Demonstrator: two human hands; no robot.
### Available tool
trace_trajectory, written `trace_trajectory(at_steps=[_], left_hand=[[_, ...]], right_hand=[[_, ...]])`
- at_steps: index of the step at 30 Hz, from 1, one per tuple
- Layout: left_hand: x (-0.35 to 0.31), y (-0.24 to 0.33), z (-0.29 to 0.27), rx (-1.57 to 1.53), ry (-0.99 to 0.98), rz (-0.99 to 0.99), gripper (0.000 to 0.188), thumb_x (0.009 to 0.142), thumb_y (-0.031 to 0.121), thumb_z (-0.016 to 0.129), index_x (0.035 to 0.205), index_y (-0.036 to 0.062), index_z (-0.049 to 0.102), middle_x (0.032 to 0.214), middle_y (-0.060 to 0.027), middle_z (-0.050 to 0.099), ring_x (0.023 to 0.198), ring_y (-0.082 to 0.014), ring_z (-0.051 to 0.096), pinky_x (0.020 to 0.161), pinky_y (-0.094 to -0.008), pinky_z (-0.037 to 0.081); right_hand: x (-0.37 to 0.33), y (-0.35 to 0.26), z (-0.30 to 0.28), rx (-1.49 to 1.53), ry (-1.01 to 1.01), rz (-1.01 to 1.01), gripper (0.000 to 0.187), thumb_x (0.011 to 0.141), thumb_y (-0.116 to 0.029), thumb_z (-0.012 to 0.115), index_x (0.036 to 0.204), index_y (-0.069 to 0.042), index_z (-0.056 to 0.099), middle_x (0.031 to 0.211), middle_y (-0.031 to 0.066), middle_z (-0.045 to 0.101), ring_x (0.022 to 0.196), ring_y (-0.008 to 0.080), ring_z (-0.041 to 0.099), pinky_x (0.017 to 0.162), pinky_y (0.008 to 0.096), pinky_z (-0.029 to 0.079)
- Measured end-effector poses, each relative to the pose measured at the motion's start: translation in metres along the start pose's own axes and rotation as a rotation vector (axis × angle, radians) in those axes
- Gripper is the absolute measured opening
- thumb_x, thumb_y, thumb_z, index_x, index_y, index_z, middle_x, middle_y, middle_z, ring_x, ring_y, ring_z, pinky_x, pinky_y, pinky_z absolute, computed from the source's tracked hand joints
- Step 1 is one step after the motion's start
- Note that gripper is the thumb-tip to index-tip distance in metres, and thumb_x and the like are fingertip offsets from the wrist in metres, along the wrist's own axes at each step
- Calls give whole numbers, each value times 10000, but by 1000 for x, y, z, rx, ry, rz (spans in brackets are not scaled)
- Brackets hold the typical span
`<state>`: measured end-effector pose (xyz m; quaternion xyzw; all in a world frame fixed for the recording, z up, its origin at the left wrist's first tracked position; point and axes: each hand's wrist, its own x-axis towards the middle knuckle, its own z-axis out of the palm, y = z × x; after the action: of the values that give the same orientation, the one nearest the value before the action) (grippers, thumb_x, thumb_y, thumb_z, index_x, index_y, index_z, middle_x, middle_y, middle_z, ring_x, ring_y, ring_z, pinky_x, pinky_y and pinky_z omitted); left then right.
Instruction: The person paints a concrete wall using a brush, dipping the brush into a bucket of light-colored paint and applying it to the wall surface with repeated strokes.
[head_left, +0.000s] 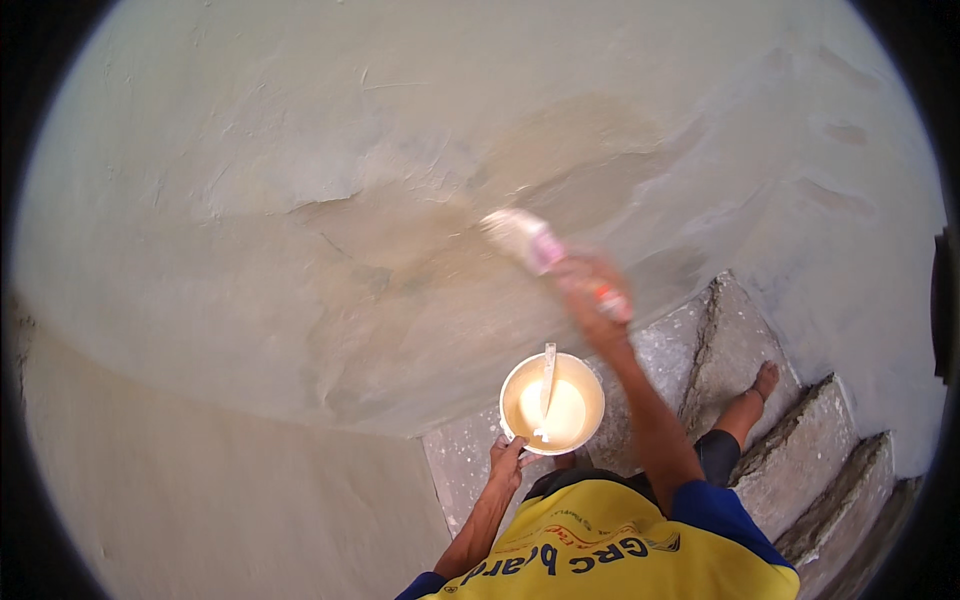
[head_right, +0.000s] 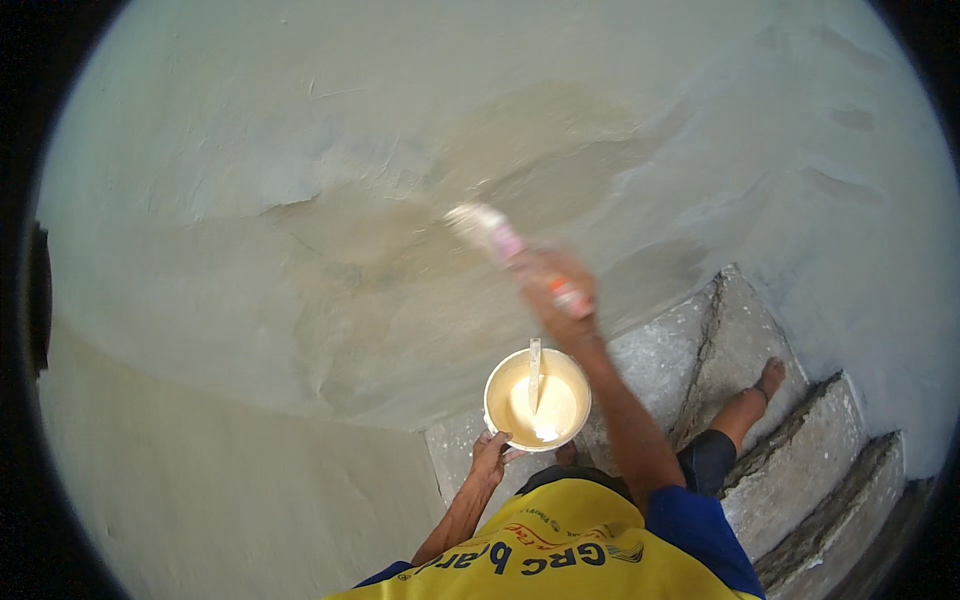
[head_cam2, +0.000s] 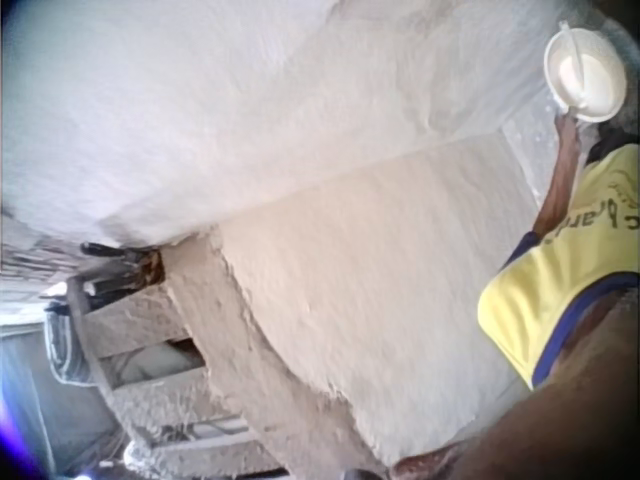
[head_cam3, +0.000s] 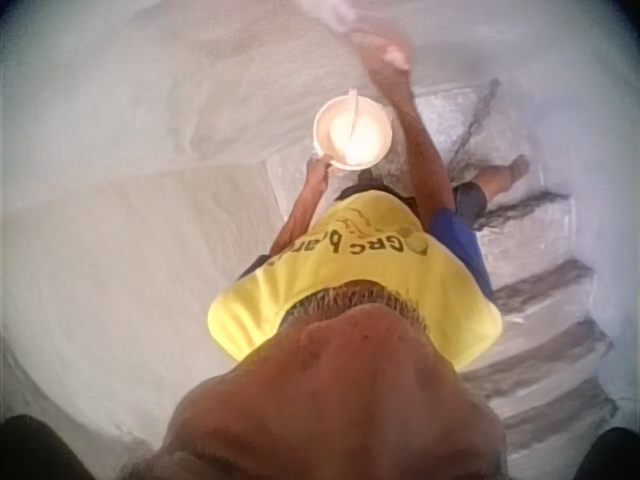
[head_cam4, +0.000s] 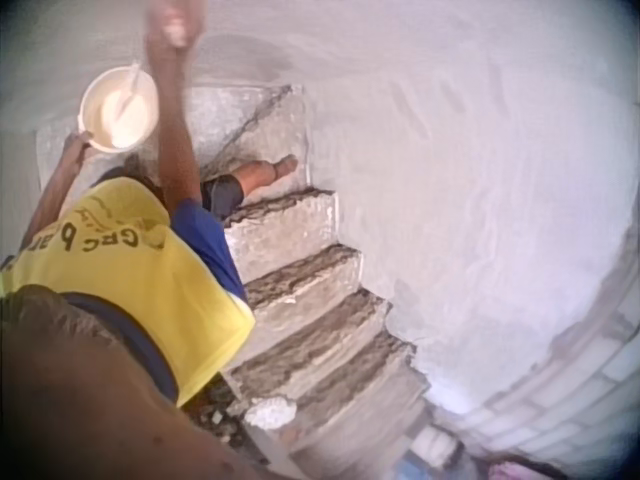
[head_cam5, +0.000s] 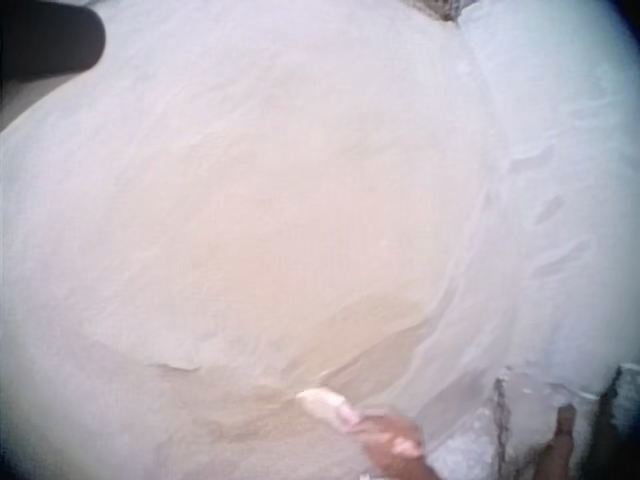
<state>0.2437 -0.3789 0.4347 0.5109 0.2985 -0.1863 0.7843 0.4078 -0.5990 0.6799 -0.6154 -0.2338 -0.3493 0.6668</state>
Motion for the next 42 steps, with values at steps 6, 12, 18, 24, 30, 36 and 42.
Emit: trace_trajectory(at_steps=[6, 12, 18, 24, 30, 36, 42], left_hand=[[0, 0, 2, 11, -18, 11, 178, 852, 70, 658, 992, 37, 553, 995, -126, 683, 865, -263, 696, 726, -450, 631], [4, -1, 7, 46, -25, 0, 166, 852, 75, 648, 994, 39, 571, 1001, -115, 684, 864, -260, 696, 729, -446, 626], [9, -1, 16, 49, -75, -1, 174, 863, 71, 629, 1029, 32, 594, 1008, -115, 683, 905, -249, 691, 749, -432, 626], [11, 1, 37, 51, -107, -21, 178, 874, 51, 609, 1051, 32, 595, 1019, -113, 680, 896, -238, 692, 757, -426, 630], [2, 5, 62, 42, -154, -9, 194, 873, 47, 618, 1062, 22, 586, 1023, -109, 675, 921, -238, 684, 755, -432, 631], [1, 10, 79, 43, -199, -11, 160, 870, 42, 625, 1021, 24, 575, 1009, -104, 664, 915, -241, 679, 743, -441, 632], [8, 12, 87, 89, -173, -40, 171, 852, 31, 638, 1007, 29, 566, 980, -91, 656, 884, -230, 679, 703, -429, 635]], right_hand=[[22, -10, -71, -648, 419, -137, 206, 832, 40, 629, 1022, -9, 691, 1116, 132, 621, 977, 256, 625, 890, 333, 490], [-13, -30, 28, -678, -17, -236, 357, 695, 30, 704, 1027, -97, 732, 1071, 105, 637, 894, 259, 653, 685, 362, 547], [-22, -57, 13, -262, -305, 116, 274, 733, -10, 705, 991, -102, 724, 968, 78, 638, 808, 254, 633, 687, 350, 528], [-75, -7, -42, -685, -741, 678, 176, 792, -199, 617, 861, -54, 691, 853, 175, 672, 822, 371, 646, 754, 437, 513], [-192, 69, -34, -803, -987, 682, 203, 755, -185, 651, 923, -94, 720, 901, 154, 678, 882, 334, 665, 780, 448, 523], [-207, 81, -53, -801, -966, 680, 192, 771, -157, 627, 933, -105, 716, 916, 146, 667, 880, 327, 661, 789, 448, 518], [-164, 37, -64, -860, -729, 666, 162, 801, -181, 598, 894, -88, 692, 889, 126, 651, 861, 326, 655, 738, 459, 523]])
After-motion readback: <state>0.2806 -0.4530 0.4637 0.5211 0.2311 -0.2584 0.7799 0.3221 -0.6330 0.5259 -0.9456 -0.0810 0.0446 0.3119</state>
